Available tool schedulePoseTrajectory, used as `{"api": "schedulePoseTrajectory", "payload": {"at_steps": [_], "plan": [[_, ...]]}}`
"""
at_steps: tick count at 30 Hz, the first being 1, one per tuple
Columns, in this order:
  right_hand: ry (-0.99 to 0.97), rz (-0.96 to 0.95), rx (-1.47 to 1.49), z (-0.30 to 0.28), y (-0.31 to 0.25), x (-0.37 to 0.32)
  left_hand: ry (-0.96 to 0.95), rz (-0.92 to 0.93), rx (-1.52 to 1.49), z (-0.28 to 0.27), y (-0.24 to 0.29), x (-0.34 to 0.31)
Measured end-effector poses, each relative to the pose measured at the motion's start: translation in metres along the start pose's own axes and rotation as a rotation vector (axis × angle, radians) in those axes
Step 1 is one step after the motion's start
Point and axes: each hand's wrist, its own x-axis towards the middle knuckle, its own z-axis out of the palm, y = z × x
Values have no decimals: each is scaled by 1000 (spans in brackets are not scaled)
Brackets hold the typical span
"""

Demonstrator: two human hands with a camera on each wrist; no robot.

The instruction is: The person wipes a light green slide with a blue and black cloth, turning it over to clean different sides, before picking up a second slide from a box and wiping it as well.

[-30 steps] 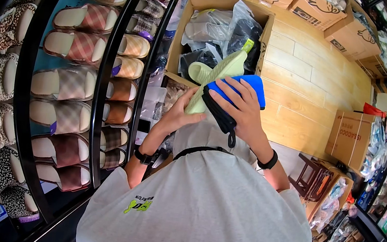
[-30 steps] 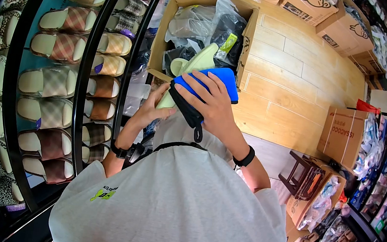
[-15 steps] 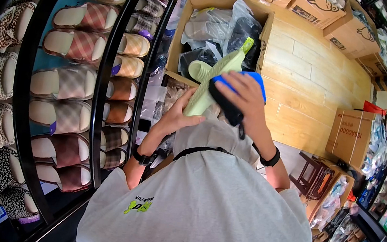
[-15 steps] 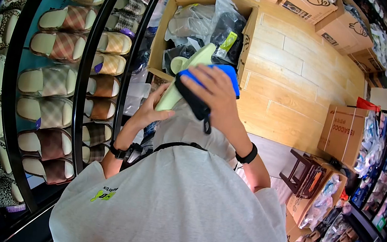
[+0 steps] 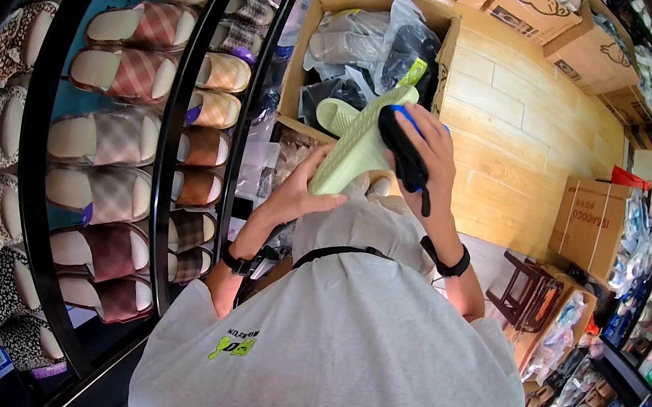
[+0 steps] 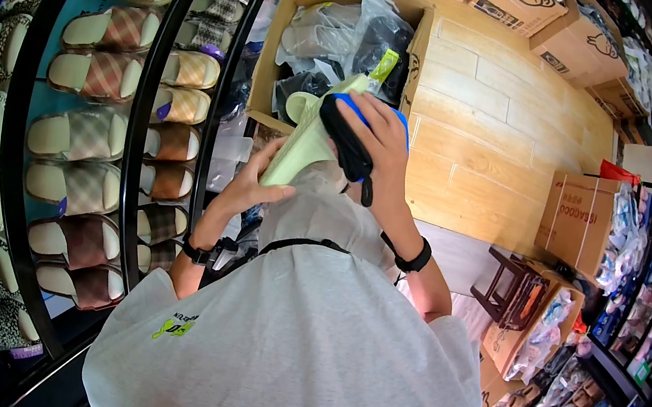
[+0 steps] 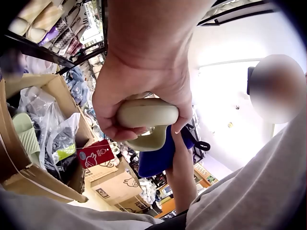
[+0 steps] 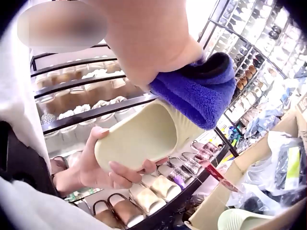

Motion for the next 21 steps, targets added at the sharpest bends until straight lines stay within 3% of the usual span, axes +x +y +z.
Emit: {"api": "schedulePoseTrajectory", "payload": {"at_steps": [2, 8, 11, 14, 16, 18, 21], "plan": [[20, -23, -69, 4, -3, -2, -34, 15, -8, -1, -3, 1], [-239, -239, -123, 1, -12, -14, 24, 6, -37, 3, -7, -3], [-133, -103, -73, 3, 12, -7, -31, -15, 3, -1, 0, -4], [10, 1, -56, 10, 2, -3, -33, -12, -6, -2, -9, -3], [-93, -168, -193, 7, -1, -7, -17, 6, -27, 1, -14, -3], [-225, -235, -130, 5, -19, -11, -3, 26, -44, 3, -15, -2], [-272, -282, -121, 2, -11, -11, 16, 49, -52, 4, -14, -1]]}}
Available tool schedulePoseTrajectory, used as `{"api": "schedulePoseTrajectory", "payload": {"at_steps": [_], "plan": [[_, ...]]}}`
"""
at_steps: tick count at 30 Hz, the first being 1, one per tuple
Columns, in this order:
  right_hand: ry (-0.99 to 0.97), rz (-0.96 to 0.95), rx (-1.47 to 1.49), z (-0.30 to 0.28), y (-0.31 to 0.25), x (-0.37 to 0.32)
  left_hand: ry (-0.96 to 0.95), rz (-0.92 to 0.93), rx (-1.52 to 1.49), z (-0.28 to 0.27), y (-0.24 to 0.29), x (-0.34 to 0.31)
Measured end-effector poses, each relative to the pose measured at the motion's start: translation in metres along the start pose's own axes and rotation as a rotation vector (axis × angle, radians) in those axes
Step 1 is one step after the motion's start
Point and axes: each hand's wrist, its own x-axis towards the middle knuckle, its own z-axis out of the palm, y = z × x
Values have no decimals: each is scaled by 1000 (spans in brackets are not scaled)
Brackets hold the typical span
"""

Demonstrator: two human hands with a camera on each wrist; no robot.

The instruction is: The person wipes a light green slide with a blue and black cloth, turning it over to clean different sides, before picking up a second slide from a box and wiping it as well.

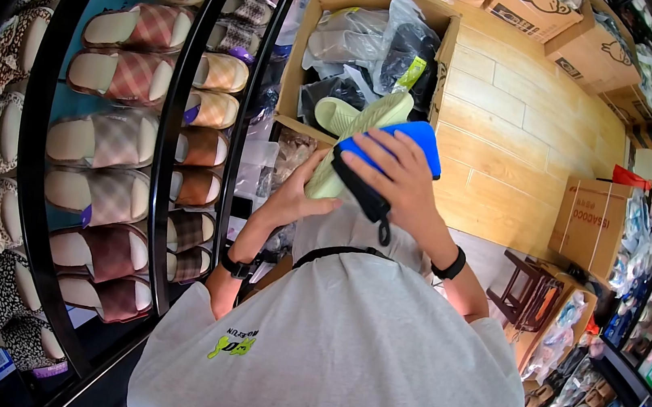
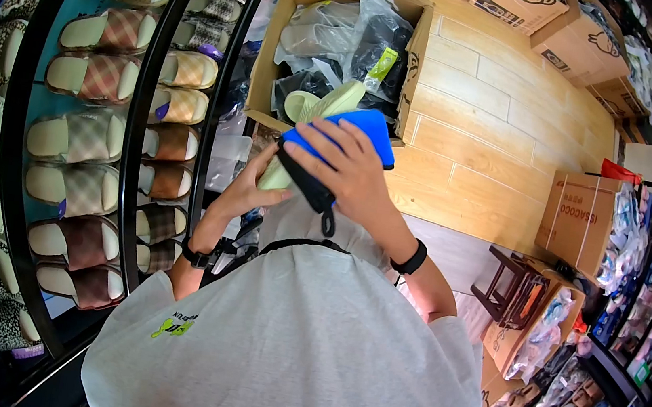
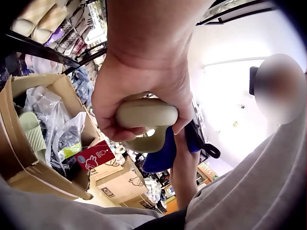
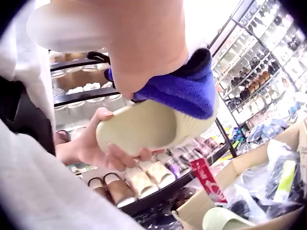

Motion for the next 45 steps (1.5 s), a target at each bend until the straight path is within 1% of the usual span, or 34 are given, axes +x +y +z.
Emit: {"api": "schedulePoseTrajectory", "payload": {"at_steps": [1, 3, 5, 7, 10, 12, 13, 15, 17, 19, 22, 23, 24, 25, 26, 27, 29, 31, 33, 36, 37, 39, 41, 43, 45], "plan": [[19, 17, 14, -4, 8, 2, -8, -17, 24, -1, 2, -1], [153, 144, 19, -4, 16, 6, -10, -36, 45, -1, 2, -3], [225, 211, -2, 5, 20, 4, -29, -31, 75, -2, 0, -1], [181, 142, -65, 3, 11, 6, -29, -9, 68, -1, -2, 3], [48, 37, -21, 0, -10, 3, -18, -3, 66, 5, 8, 4], [3, -33, -23, 4, -8, -2, -11, -26, 62, 5, 13, 4], [3, -33, -24, 1, -4, -1, -11, -25, 62, 4, 12, 4], [77, 68, -4, -7, 10, 4, -10, 0, 68, 3, 10, 3], [199, 177, 2, -1, 28, 2, -16, -3, 90, 2, 12, 4], [278, 236, 25, -2, 22, 9, -25, -7, 110, 2, 12, 5], [160, 92, -73, -4, 6, 7, -41, 18, 79, 3, 5, 6], [93, 62, -36, -8, -4, 8, -15, 15, 62, 4, 4, 6], [75, 43, -18, -6, -6, 7, 13, 13, 46, 5, 4, 5], [58, 23, -1, -3, -6, 4, 12, 15, 47, 5, 5, 4], [-8, -15, 0, -4, -4, 1, 4, -10, 45, 4, 8, 2], [-7, -15, -1, -8, 2, 0, -4, -35, 42, 3, 9, 0], [49, 64, 4, -13, 17, 3, -11, -42, 69, 1, 6, -3], [157, 169, 32, -5, 25, 3, -13, -44, 95, 1, 7, -4], [174, 170, -9, -4, 21, 3, 5, -19, 147, 3, 10, -4], [54, 77, -20, -12, -2, 3, -6, 25, 99, 4, 4, -1], [1, 24, -7, -11, -4, 0, -5, 25, 100, 4, 4, -1], [-42, -14, -5, -13, -4, 0, -12, 6, 91, 3, 4, -1], [1, 41, 13, -18, 9, 3, -13, 6, 94, 2, 5, -2], [113, 141, -6, -12, 14, 5, -10, 5, 95, 1, 4, -4], [148, 144, -16, -9, 11, 7, -22, 17, 97, 0, 5, -4]]}}
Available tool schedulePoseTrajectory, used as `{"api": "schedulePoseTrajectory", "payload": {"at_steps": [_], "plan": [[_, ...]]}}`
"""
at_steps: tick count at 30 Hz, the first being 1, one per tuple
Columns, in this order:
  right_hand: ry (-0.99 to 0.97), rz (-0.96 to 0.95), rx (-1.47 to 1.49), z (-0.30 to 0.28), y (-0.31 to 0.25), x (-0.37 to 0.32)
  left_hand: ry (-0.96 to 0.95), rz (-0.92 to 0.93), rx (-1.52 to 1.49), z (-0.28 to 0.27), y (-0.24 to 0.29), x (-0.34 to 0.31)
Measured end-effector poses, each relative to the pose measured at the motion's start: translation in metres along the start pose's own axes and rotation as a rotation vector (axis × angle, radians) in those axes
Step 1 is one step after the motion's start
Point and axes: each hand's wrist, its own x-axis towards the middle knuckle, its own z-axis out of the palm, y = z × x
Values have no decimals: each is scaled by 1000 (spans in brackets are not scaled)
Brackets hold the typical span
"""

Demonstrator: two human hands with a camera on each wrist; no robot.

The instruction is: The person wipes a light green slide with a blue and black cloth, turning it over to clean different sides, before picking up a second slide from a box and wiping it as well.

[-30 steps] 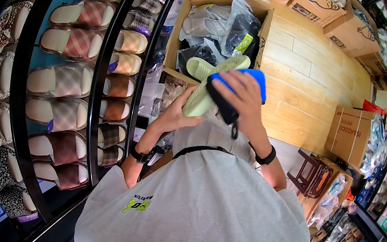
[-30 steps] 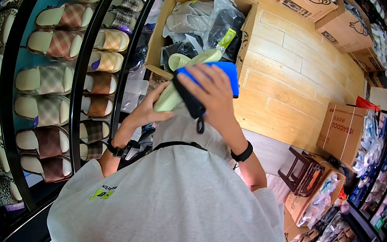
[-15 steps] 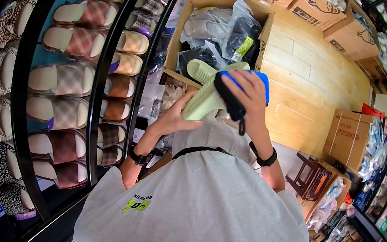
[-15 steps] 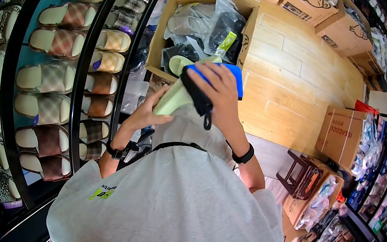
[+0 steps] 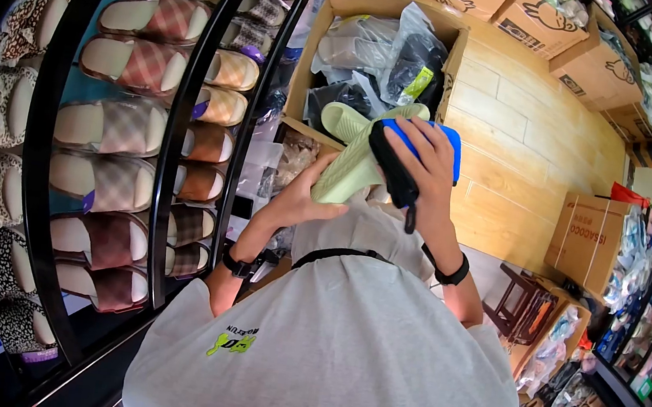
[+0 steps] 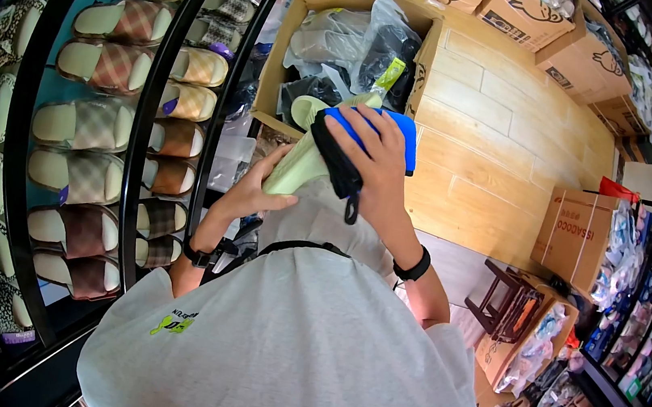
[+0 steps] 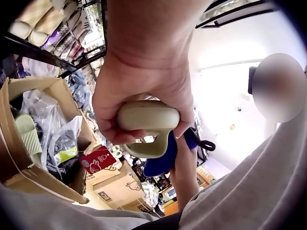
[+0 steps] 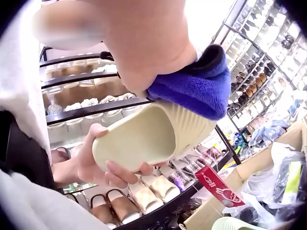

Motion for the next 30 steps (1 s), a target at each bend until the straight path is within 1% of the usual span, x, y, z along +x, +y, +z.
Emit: {"api": "schedulePoseTrajectory", "payload": {"at_steps": [4, 6, 8, 10, 13, 15, 16, 18, 20, 22, 24, 26, 27, 28, 30], "plan": [[-171, -159, 28, -3, -22, -4, 3, -8, -79, -1, 0, -1], [-210, -217, -3, -3, -16, -5, -25, 1, -53, -4, 2, -1], [-139, -168, 1, -5, -4, 1, -12, 3, -59, -4, -1, -2], [-54, -52, 21, -3, 3, 3, 8, 3, -69, -3, -3, -4], [-37, -37, 25, -2, -1, 2, 13, 9, -38, -4, -4, -5], [-131, -158, 27, -2, -11, -2, 33, 8, -74, -3, -6, -6], [-182, -185, 55, -1, -15, -4, 33, 8, -74, -3, -7, -7], [-265, -249, 20, -3, -12, -5, 42, 6, -100, -3, -9, -6], [-220, -192, 60, -5, 0, 1, 47, -8, -100, -4, -8, -7], [-118, -70, 61, 1, 6, 2, 61, -21, -103, -5, -8, -8], [-76, -37, 35, 4, 1, 2, 47, -20, -113, -7, -8, -6], [-132, -110, 28, 2, -14, 3, 61, -31, -153, -6, -8, -4], [-185, -172, 48, 5, -17, -1, 75, -43, -192, -6, -7, -4], [-226, -193, 101, 5, -24, -4, 72, -43, -192, -6, -6, -3], [-287, -259, 121, 4, -23, -8, 54, -37, -200, -7, -3, -2]]}}
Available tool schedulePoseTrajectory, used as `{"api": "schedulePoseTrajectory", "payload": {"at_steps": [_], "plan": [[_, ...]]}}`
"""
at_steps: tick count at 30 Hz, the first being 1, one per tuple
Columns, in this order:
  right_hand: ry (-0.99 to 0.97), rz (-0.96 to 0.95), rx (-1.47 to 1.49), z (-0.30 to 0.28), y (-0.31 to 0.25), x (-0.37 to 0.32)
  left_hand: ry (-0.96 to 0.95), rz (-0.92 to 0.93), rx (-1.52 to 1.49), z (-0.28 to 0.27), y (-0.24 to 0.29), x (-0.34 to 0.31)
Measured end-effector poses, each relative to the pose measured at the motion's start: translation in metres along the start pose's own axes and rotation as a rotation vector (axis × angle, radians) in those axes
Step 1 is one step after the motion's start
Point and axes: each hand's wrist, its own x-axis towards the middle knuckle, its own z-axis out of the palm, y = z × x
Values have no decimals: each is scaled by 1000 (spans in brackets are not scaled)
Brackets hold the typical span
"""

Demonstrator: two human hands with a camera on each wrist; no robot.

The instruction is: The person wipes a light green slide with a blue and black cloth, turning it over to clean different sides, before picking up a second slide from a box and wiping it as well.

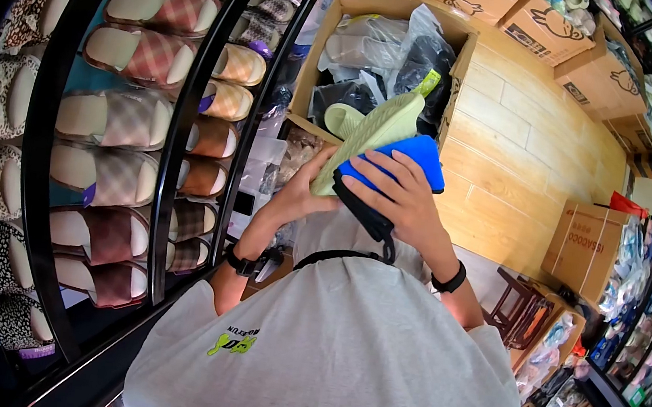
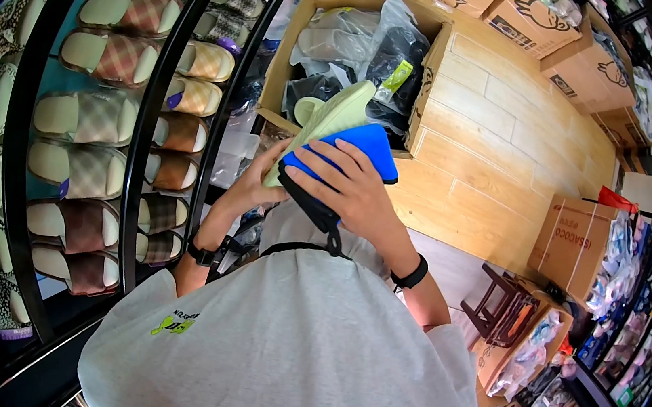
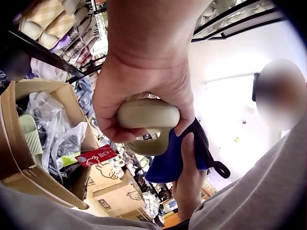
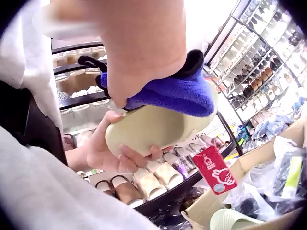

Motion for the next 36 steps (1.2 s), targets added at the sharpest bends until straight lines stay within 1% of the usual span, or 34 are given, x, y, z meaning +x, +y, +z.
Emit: {"api": "schedulePoseTrajectory", "payload": {"at_steps": [2, 4, 6, 8, 10, 12, 14, 16, 18, 19, 20, 22, 23, 24, 26, 28, 29, 30, 32, 33, 34, 36], "plan": [[32, 68, -30, -8, 11, -1, 11, -4, -2, 1, -1, -1], [193, 197, -61, -4, 22, -6, -8, 14, 72, -1, 0, 0], [253, 274, -74, -1, 22, -6, -9, 14, 75, -1, 1, 1], [174, 224, -113, -9, 12, -5, -21, 9, 76, 1, -2, 3], [94, 111, -81, -6, 8, -9, -6, -14, 34, 1, -8, 6], [19, 56, -45, -5, 6, -15, -20, -19, 16, 3, -8, 6], [-43, 61, 7, -18, 19, -17, -27, -26, -3, 4, -7, 5], [68, 179, -26, -20, 28, -19, -30, -5, 86, 5, -1, 3], [188, 258, -70, -15, 34, -20, -29, -32, 87, 6, 3, 3], [204, 247, -92, -14, 33, -19, -28, -59, 87, 6, 4, 2], [204, 245, -88, -14, 30, -18, -23, -60, 88, 6, 6, 2], [109, 102, -83, -16, 22, -17, -16, -80, 58, 8, 9, 3], [20, 68, -56, -18, 17, -17, -18, -81, 58, 8, 8, 3], [-19, 44, -6, -17, 13, -17, -13, -80, 46, 7, 6, 2], [-69, 38, 44, -21, 22, -18, -7, -77, 36, 7, 4, 1], [-16, 135, 17, -22, 34, -22, 27, -57, 95, 7, 4, -1], [81, 192, 36, -17, 36, -21, 30, -55, 95, 6, 2, 1], [82, 188, 38, -14, 36, -19, 17, -23, 119, 3, 1, 2], [166, 196, -78, -9, 30, -16, 3, 6, 142, 3, 1, 3], [155, 151, -74, -7, 25, -15, 23, 20, 160, 6, 2, 4], [105, 114, -63, -8, 19, -13, 40, 35, 178, 8, 2, 6], [22, 30, -15, -5, 11, -13, 19, 12, 148, 9, 4, 9]]}}
